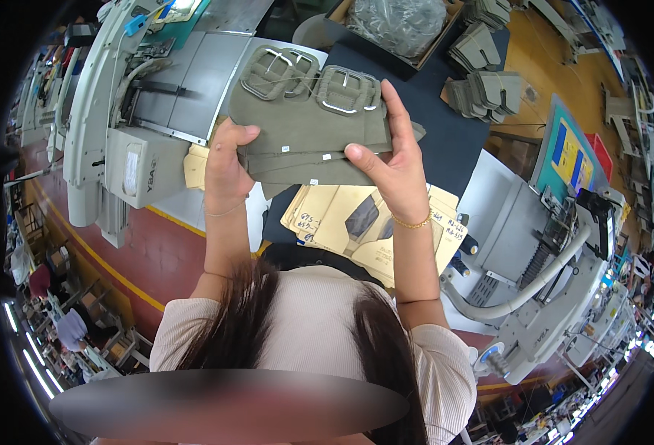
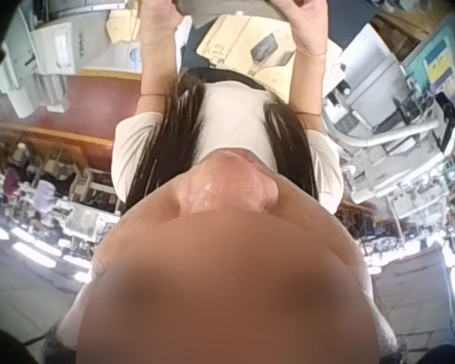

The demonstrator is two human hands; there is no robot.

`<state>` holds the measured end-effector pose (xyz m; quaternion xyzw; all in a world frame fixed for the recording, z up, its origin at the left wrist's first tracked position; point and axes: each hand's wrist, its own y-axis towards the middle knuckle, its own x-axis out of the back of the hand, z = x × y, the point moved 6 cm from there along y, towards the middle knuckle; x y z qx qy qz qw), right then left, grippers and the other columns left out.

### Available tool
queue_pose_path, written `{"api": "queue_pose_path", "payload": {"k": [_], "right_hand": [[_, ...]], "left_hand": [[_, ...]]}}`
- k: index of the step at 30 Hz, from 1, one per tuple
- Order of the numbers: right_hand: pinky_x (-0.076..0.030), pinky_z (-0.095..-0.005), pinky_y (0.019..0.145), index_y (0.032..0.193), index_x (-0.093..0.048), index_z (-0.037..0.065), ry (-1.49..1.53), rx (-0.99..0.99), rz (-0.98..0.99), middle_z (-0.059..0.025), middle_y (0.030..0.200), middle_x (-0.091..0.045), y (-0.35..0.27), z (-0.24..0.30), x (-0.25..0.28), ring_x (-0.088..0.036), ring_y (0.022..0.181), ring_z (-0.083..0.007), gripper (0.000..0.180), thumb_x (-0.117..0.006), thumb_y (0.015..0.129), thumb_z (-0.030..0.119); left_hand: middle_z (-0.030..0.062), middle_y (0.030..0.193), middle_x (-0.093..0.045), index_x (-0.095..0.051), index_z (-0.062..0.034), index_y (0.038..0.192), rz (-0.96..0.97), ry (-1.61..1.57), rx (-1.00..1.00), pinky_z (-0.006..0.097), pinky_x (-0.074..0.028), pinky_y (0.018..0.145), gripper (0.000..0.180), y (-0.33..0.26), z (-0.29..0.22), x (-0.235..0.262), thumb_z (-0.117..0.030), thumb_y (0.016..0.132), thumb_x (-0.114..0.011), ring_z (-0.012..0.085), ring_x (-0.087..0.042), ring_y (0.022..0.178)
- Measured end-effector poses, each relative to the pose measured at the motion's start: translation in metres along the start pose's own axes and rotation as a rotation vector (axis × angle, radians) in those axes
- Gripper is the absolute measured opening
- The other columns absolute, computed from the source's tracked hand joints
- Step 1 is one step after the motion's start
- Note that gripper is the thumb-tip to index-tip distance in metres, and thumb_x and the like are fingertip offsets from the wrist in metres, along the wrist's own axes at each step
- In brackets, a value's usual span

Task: The person sorts and stacks pre-cut fabric pieces on a worktable in a garment factory. They handle olive and salmon-colored fabric parts, aligning and bundling them, then move to another table to continue stacking and organizing the pieces.

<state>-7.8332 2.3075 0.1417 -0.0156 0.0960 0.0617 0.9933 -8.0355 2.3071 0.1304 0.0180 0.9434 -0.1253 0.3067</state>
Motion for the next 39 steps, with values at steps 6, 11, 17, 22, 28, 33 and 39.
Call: {"api": "queue_pose_path", "payload": {"k": [6, 11, 17, 22, 28, 33, 39], "right_hand": [[-0.034, -0.0327, 0.105, 0.145, -0.029, 0.001, -0.126, 0.017, -0.032, -0.0154, 0.139, -0.043, -0.006, 0.014, 0.002, -0.044, 0.126, -0.0214, 0.085, -0.077, 0.076, 0.014], [-0.037, -0.0323, 0.102, 0.142, -0.030, 0.000, -0.167, 0.119, -0.091, -0.0154, 0.134, -0.046, -0.010, 0.018, 0.001, -0.047, 0.123, -0.0224, 0.080, -0.076, 0.078, 0.013], [-0.043, -0.0346, 0.098, 0.128, -0.034, 0.002, -0.137, 0.110, -0.126, -0.0162, 0.134, -0.042, -0.017, 0.018, -0.001, -0.048, 0.119, -0.0234, 0.066, -0.076, 0.078, 0.013], [-0.044, -0.0358, 0.097, 0.120, -0.041, 0.003, -0.160, 0.232, -0.119, -0.0181, 0.140, -0.036, -0.016, 0.021, -0.003, -0.048, 0.117, -0.0231, 0.057, -0.077, 0.077, 0.014], [-0.040, -0.0335, 0.097, 0.108, -0.052, 0.004, -0.306, 0.150, -0.103, -0.0176, 0.139, -0.038, -0.019, 0.017, 0.005, -0.044, 0.122, -0.0232, 0.039, -0.074, 0.081, 0.023], [-0.036, -0.0304, 0.097, 0.105, -0.052, 0.004, -0.051, 0.145, -0.056, -0.0140, 0.130, -0.048, -0.017, 0.018, 0.004, -0.045, 0.118, -0.0181, 0.027, -0.065, 0.089, 0.023], [-0.042, -0.0243, 0.082, 0.105, -0.045, 0.010, 0.240, 0.144, -0.255, -0.0029, 0.102, -0.057, -0.018, 0.022, 0.012, -0.050, 0.087, -0.0089, 0.017, -0.051, 0.099, 0.024]], "left_hand": [[0.0147, 0.111, -0.062, -0.054, 0.0084, 0.116, 0.043, -0.151, 0.012, 0.032, -0.048, 0.089, 0.042, 0.001, 0.006, 0.007, -0.012, 0.080, -0.050, 0.0207, -0.061, 0.100], [0.0161, 0.111, -0.062, -0.054, 0.0085, 0.115, 0.179, -0.298, -0.053, 0.035, -0.049, 0.090, 0.039, -0.003, 0.007, 0.009, -0.013, 0.082, -0.049, 0.0223, -0.061, 0.101], [0.0170, 0.111, -0.060, -0.053, 0.0080, 0.114, 0.123, -0.343, -0.090, 0.037, -0.049, 0.091, 0.037, -0.010, 0.007, 0.013, -0.012, 0.083, -0.048, 0.0250, -0.060, 0.102], [0.0178, 0.113, -0.058, -0.053, 0.0080, 0.113, 0.124, -0.003, -0.391, 0.038, -0.048, 0.092, 0.037, -0.019, 0.000, 0.011, -0.012, 0.083, -0.047, 0.0262, -0.059, 0.104], [0.0187, 0.116, -0.058, -0.050, 0.0084, 0.119, 0.228, -0.004, -0.375, 0.037, -0.047, 0.094, 0.043, -0.020, -0.006, -0.002, -0.015, 0.083, -0.048, 0.0268, -0.058, 0.108], [0.0191, 0.120, -0.057, -0.047, 0.0093, 0.125, 0.121, -0.047, -0.134, 0.036, -0.046, 0.095, 0.050, -0.018, -0.007, -0.012, -0.020, 0.085, -0.047, 0.0254, -0.057, 0.110], [0.0172, 0.120, -0.057, -0.045, 0.0083, 0.129, 0.122, -0.078, -0.183, 0.032, -0.045, 0.095, 0.049, -0.017, -0.015, -0.027, -0.025, 0.093, -0.047, 0.0216, -0.058, 0.107]]}}
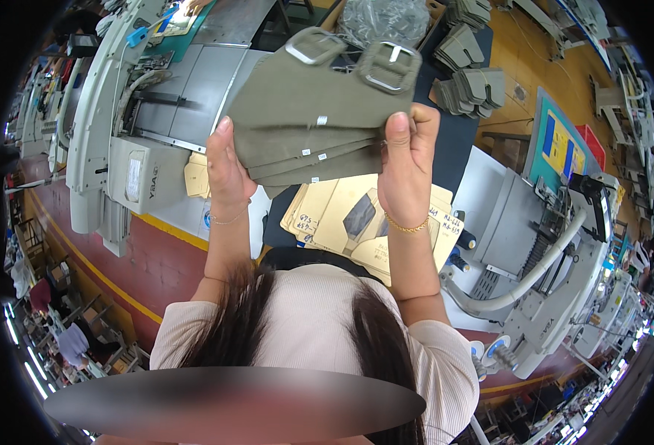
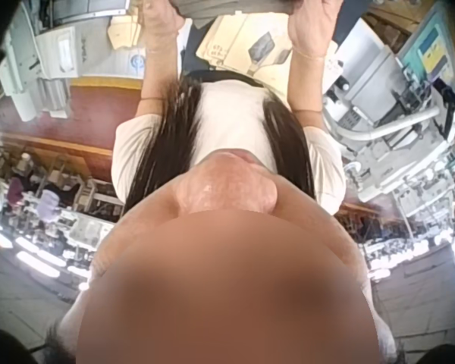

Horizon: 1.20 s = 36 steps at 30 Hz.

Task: The person sorts and stacks pre-cut fabric pieces on a worktable in a garment factory. They handle olive and salmon-colored fabric parts, aligning and bundling them, then move to another table to continue stacking and organizing the pieces.

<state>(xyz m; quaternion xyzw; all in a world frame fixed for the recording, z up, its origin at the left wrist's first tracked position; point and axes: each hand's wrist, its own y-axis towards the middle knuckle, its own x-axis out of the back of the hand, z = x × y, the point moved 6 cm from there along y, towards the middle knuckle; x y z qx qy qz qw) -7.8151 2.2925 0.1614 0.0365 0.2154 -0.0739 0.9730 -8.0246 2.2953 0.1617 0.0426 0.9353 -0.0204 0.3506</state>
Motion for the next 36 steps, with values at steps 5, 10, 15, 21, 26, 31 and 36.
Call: {"api": "queue_pose_path", "payload": {"k": [5, 10, 15, 21, 26, 31, 36], "right_hand": [[-0.050, -0.0363, 0.088, 0.110, -0.038, 0.011, 0.124, 0.053, -0.122, -0.0086, 0.114, -0.054, 0.003, 0.008, 0.008, -0.059, 0.101, -0.0215, 0.018, -0.045, 0.100, 0.024], [-0.050, -0.0350, 0.081, 0.113, -0.035, 0.015, 0.043, 0.052, -0.074, -0.0079, 0.121, -0.055, 0.002, 0.012, 0.010, -0.055, 0.115, -0.0317, 0.019, -0.044, 0.101, 0.027], [-0.048, -0.0333, 0.089, 0.109, -0.035, 0.010, 0.028, 0.067, -0.116, -0.0056, 0.109, -0.052, 0.001, 0.016, 0.010, -0.058, 0.103, -0.0204, 0.020, -0.045, 0.100, 0.025], [-0.047, -0.0373, 0.093, 0.102, -0.040, 0.008, -0.175, 0.108, -0.103, -0.0041, 0.102, -0.051, 0.006, 0.023, 0.018, -0.055, 0.101, -0.0129, 0.014, -0.044, 0.101, 0.021], [-0.044, -0.0426, 0.097, 0.111, -0.047, 0.003, -0.104, 0.235, -0.049, -0.0091, 0.115, -0.053, 0.014, 0.049, 0.017, -0.053, 0.111, -0.0188, 0.018, -0.049, 0.095, 0.012], [-0.042, -0.0411, 0.099, 0.121, -0.048, -0.003, 0.323, 0.145, 0.220, -0.0164, 0.125, -0.054, 0.000, 0.065, -0.003, -0.055, 0.114, -0.0260, 0.041, -0.059, 0.084, 0.010], [-0.039, -0.0225, 0.069, 0.084, -0.047, 0.007, -0.097, -0.145, 0.309, -0.0011, 0.089, -0.054, -0.023, 0.017, -0.006, -0.048, 0.077, -0.0076, 0.017, -0.064, 0.083, 0.008]], "left_hand": [[0.0124, 0.113, -0.061, -0.051, 0.0063, 0.124, -0.076, 0.186, 0.000, 0.028, -0.046, 0.090, 0.040, -0.005, -0.001, -0.001, -0.017, 0.092, -0.057, 0.0158, -0.059, 0.101], [0.0109, 0.110, -0.063, -0.053, 0.0057, 0.122, -0.060, 0.181, 0.014, 0.027, -0.047, 0.087, 0.038, -0.004, 0.000, -0.003, -0.011, 0.089, -0.060, 0.0140, -0.060, 0.097], [0.0112, 0.110, -0.063, -0.053, 0.0059, 0.122, -0.059, 0.177, 0.020, 0.027, -0.047, 0.087, 0.038, -0.004, 0.000, -0.007, -0.010, 0.089, -0.060, 0.0143, -0.060, 0.098], [0.0110, 0.110, -0.063, -0.053, 0.0052, 0.123, -0.094, 0.095, 0.090, 0.027, -0.049, 0.085, 0.038, -0.007, 0.000, -0.003, -0.011, 0.089, -0.060, 0.0142, -0.061, 0.097], [0.0103, 0.107, -0.064, -0.054, 0.0056, 0.121, -0.141, 0.123, 0.154, 0.028, -0.050, 0.083, 0.037, -0.009, 0.008, 0.012, -0.010, 0.089, -0.061, 0.0150, -0.062, 0.093], [0.0112, 0.106, -0.064, -0.053, 0.0054, 0.122, -0.195, 0.115, 0.368, 0.026, -0.054, 0.078, 0.039, -0.018, 0.032, 0.023, -0.011, 0.088, -0.063, 0.0161, -0.065, 0.088], [0.0098, 0.108, -0.064, -0.051, 0.0038, 0.124, -0.080, -0.072, 0.312, 0.026, -0.053, 0.079, 0.034, -0.035, 0.030, 0.023, -0.014, 0.095, -0.054, 0.0121, -0.063, 0.090]]}}
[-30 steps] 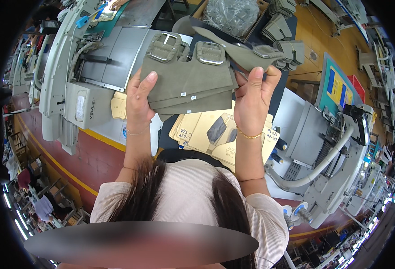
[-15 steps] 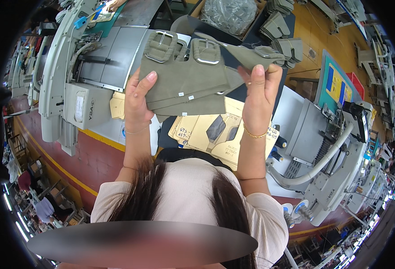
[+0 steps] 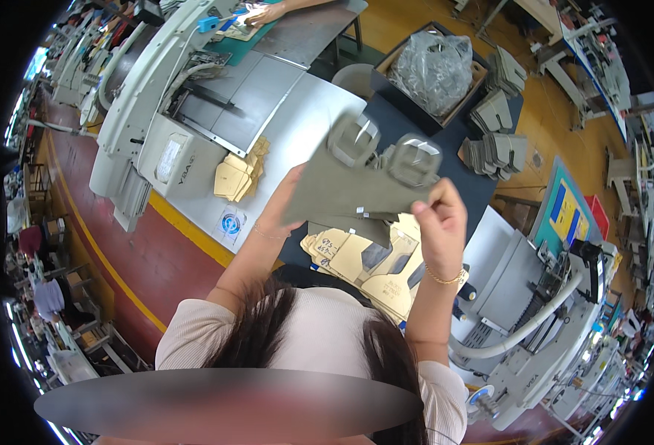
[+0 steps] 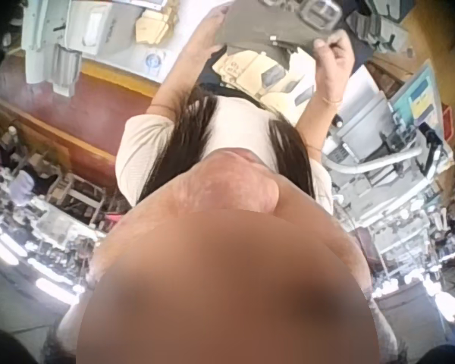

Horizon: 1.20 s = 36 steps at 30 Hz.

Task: The person sorts and stacks pre-cut fabric pieces on a worktable in a garment factory. They handle olive and salmon-colored fabric parts, aligning and bundling them, then move to another table to continue stacking and organizing the pieces.

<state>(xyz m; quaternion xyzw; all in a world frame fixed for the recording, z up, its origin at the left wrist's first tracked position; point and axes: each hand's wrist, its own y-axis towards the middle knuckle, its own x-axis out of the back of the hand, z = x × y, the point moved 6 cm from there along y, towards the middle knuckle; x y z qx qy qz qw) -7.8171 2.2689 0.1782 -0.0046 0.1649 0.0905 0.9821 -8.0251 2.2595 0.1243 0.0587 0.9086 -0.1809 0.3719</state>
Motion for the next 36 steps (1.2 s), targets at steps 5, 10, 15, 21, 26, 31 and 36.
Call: {"api": "queue_pose_path", "payload": {"k": [5, 10, 15, 21, 26, 31, 36], "right_hand": [[-0.028, -0.0194, 0.055, 0.079, -0.041, 0.010, 0.000, -0.108, -0.045, 0.0027, 0.081, -0.047, -0.027, -0.029, -0.001, -0.038, 0.067, -0.0034, 0.020, -0.059, 0.085, 0.003], [-0.030, -0.0183, 0.057, 0.080, -0.041, 0.010, -0.007, -0.080, -0.089, 0.0033, 0.081, -0.044, -0.048, -0.035, -0.006, -0.038, 0.067, -0.0026, 0.020, -0.059, 0.084, 0.001], [-0.032, -0.0194, 0.065, 0.076, -0.042, 0.009, -0.113, -0.104, 0.006, 0.0020, 0.088, -0.045, -0.061, -0.062, -0.024, -0.036, 0.073, -0.0044, 0.023, -0.065, 0.082, 0.007], [-0.041, -0.0251, 0.075, 0.076, -0.049, 0.006, -0.500, -0.280, 0.141, -0.0037, 0.087, -0.058, -0.049, -0.112, -0.034, -0.051, 0.079, -0.0121, 0.022, -0.067, 0.085, 0.013], [-0.047, -0.0341, 0.087, 0.090, -0.058, 0.000, -0.781, -0.009, 0.178, -0.0166, 0.111, -0.064, -0.056, -0.097, -0.064, -0.062, 0.099, -0.0244, 0.020, -0.068, 0.085, 0.016], [-0.048, -0.0327, 0.084, 0.096, -0.059, 0.000, -0.842, 0.041, 0.245, -0.0145, 0.110, -0.065, -0.082, -0.094, -0.126, -0.063, 0.096, -0.0224, 0.021, -0.068, 0.085, 0.016], [-0.049, -0.0335, 0.081, 0.098, -0.060, -0.001, -0.934, 0.094, 0.290, -0.0132, 0.107, -0.065, -0.124, -0.109, -0.207, -0.063, 0.094, -0.0249, 0.021, -0.067, 0.084, 0.012]], "left_hand": [[0.0100, 0.117, -0.061, -0.049, 0.0017, 0.129, 0.016, 0.126, -0.015, 0.028, -0.051, 0.085, 0.044, -0.020, 0.002, 0.008, -0.030, 0.098, -0.049, 0.0151, -0.061, 0.100], [0.0104, 0.111, -0.063, -0.054, 0.0035, 0.121, -0.079, -0.049, 0.002, 0.030, -0.052, 0.083, 0.051, -0.050, 0.011, 0.022, -0.042, 0.098, -0.047, 0.0143, -0.061, 0.096], [0.0099, 0.107, -0.064, -0.054, 0.0032, 0.121, -0.077, 0.088, -0.037, 0.031, -0.052, 0.084, 0.043, -0.086, 0.007, 0.042, -0.028, 0.092, -0.060, 0.0150, -0.062, 0.096], [0.0077, 0.105, -0.064, -0.056, 0.0023, 0.119, -0.242, 0.317, -0.002, 0.028, -0.050, 0.082, 0.033, -0.111, 0.006, 0.081, -0.014, 0.090, -0.061, 0.0128, -0.060, 0.093], [0.0063, 0.104, -0.064, -0.056, 0.0015, 0.119, -0.274, 0.347, -0.058, 0.027, -0.048, 0.084, 0.032, -0.152, 0.004, 0.095, -0.014, 0.091, -0.058, 0.0114, -0.059, 0.093], [0.0059, 0.106, -0.063, -0.054, 0.0016, 0.122, -0.229, 0.341, -0.087, 0.026, -0.048, 0.084, 0.034, -0.197, -0.022, 0.110, -0.014, 0.092, -0.059, 0.0103, -0.058, 0.094], [0.0051, 0.109, -0.062, -0.053, 0.0011, 0.124, -0.140, 0.410, -0.085, 0.025, -0.048, 0.084, 0.037, -0.252, -0.047, 0.154, -0.014, 0.091, -0.060, 0.0097, -0.058, 0.096]]}}
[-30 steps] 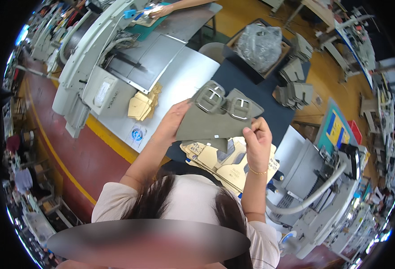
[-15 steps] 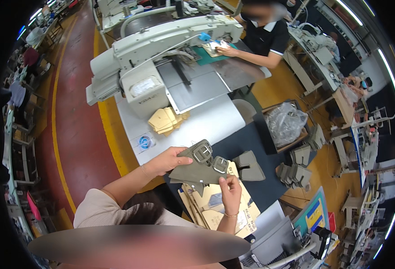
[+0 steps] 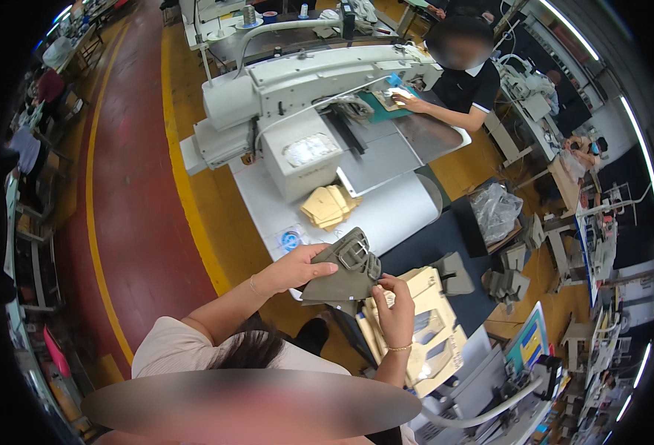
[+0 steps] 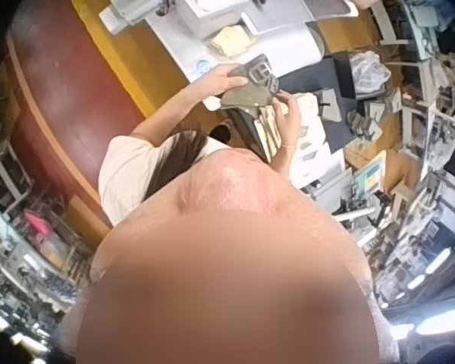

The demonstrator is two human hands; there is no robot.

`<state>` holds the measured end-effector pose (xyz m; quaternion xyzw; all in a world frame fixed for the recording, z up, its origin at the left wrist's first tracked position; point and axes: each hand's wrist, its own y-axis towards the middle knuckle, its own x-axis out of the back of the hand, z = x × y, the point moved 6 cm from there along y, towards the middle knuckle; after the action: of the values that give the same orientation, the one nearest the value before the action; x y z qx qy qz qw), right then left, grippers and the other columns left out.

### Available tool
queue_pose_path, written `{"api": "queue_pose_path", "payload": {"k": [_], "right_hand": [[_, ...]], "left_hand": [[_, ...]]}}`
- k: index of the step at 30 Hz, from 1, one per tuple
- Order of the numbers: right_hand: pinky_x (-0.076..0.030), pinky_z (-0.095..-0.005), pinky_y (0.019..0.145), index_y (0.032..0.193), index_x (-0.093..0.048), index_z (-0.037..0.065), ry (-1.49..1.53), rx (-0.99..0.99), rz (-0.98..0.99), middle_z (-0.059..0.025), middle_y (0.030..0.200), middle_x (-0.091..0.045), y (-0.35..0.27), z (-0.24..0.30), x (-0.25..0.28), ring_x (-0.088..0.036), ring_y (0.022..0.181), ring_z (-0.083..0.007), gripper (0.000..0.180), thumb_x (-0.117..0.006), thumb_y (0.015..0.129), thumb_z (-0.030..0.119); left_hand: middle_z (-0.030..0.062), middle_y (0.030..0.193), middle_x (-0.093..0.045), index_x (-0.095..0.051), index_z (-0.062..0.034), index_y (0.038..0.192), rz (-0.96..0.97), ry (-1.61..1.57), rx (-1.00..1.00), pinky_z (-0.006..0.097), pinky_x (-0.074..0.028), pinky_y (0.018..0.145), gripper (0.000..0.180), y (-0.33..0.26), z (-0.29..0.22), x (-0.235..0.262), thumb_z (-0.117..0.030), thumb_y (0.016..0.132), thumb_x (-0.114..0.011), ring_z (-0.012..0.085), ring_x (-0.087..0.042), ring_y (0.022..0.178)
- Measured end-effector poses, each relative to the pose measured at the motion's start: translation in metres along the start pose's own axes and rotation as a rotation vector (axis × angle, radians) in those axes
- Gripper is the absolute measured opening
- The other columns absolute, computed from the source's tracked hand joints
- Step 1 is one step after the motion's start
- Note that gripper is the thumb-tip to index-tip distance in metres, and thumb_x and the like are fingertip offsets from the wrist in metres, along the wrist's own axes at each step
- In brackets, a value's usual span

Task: The person sorts and stacks pre-cut fabric pieces on a worktable in a garment factory. They handle olive and salmon-colored fabric parts, aligning and bundling them, then move to another table to continue stacking and organizing the pieces.

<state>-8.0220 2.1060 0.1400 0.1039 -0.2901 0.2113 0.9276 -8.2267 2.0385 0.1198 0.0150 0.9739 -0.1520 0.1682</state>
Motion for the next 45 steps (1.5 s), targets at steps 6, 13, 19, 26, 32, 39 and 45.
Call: {"api": "queue_pose_path", "payload": {"k": [6, 13, 19, 26, 32, 39, 45], "right_hand": [[-0.047, -0.0342, 0.086, 0.100, -0.060, -0.002, 0.033, -0.061, -0.129, -0.0164, 0.109, -0.062, -0.053, 0.067, -0.114, -0.061, 0.098, -0.0280, 0.020, -0.065, 0.083, 0.006], [-0.044, -0.0345, 0.092, 0.103, -0.061, -0.001, 0.024, -0.154, -0.372, -0.0159, 0.115, -0.060, -0.173, 0.144, -0.120, -0.058, 0.106, -0.0278, 0.023, -0.066, 0.081, 0.006], [-0.043, -0.0366, 0.093, 0.104, -0.060, -0.001, -0.132, -0.309, -0.709, -0.0166, 0.117, -0.060, -0.326, 0.171, -0.102, -0.057, 0.107, -0.0310, 0.023, -0.064, 0.085, 0.011], [-0.044, -0.0353, 0.092, 0.108, -0.059, -0.001, -0.070, -0.674, -0.980, -0.0161, 0.117, -0.059, -0.616, 0.163, -0.151, -0.057, 0.107, -0.0290, 0.025, -0.062, 0.085, 0.010], [-0.046, -0.0341, 0.090, 0.107, -0.059, -0.001, -0.060, -1.030, -1.290, -0.0163, 0.116, -0.060, -0.885, 0.193, -0.178, -0.060, 0.101, -0.0255, 0.024, -0.062, 0.087, 0.012], [-0.047, -0.0324, 0.087, 0.109, -0.059, 0.000, -0.105, -1.008, -1.409, -0.0145, 0.114, -0.061, -1.015, 0.162, -0.136, -0.061, 0.099, -0.0238, 0.028, -0.063, 0.087, 0.017], [-0.048, -0.0343, 0.085, 0.112, -0.060, 0.005, 0.041, -0.948, -1.249, -0.0131, 0.113, -0.060, -1.099, 0.077, -0.050, -0.062, 0.098, -0.0257, 0.029, -0.063, 0.086, 0.019]], "left_hand": [[0.0061, 0.109, -0.062, -0.052, 0.0021, 0.124, 0.145, 0.094, 0.040, 0.026, -0.048, 0.085, 0.037, -0.051, 0.013, 0.087, -0.013, 0.091, -0.059, 0.0107, -0.058, 0.097], [0.0082, 0.095, -0.065, -0.056, 0.0023, 0.116, 0.362, 0.197, -0.049, 0.027, -0.049, 0.076, 0.031, -0.133, 0.004, 0.069, -0.011, 0.089, -0.058, 0.0110, -0.059, 0.085], [0.0087, 0.096, -0.067, -0.056, 0.0012, 0.117, 0.711, 0.383, -0.008, 0.027, -0.049, 0.076, 0.032, -0.208, 0.043, -0.023, -0.015, 0.089, -0.060, 0.0118, -0.059, 0.085], [0.0042, 0.100, -0.064, -0.055, -0.0005, 0.120, 1.223, 0.549, 0.216, 0.026, -0.047, 0.079, 0.036, -0.368, 0.179, -0.178, -0.021, 0.091, -0.061, 0.0101, -0.056, 0.089], [0.0044, 0.103, -0.063, -0.055, -0.0028, 0.124, 1.444, 0.538, 0.396, 0.026, -0.047, 0.081, 0.039, -0.530, 0.273, -0.308, -0.019, 0.090, -0.062, 0.0101, -0.056, 0.092], [0.0053, 0.109, -0.062, -0.052, 0.0005, 0.126, 1.440, 0.506, 0.495, 0.026, -0.047, 0.086, 0.041, -0.589, 0.358, -0.441, -0.015, 0.089, -0.062, 0.0109, -0.058, 0.097], [0.0067, 0.110, -0.061, -0.050, 0.0012, 0.127, 1.362, 0.630, 0.407, 0.027, -0.046, 0.087, 0.043, -0.600, 0.443, -0.595, -0.013, 0.088, -0.061, 0.0134, -0.058, 0.099]]}}
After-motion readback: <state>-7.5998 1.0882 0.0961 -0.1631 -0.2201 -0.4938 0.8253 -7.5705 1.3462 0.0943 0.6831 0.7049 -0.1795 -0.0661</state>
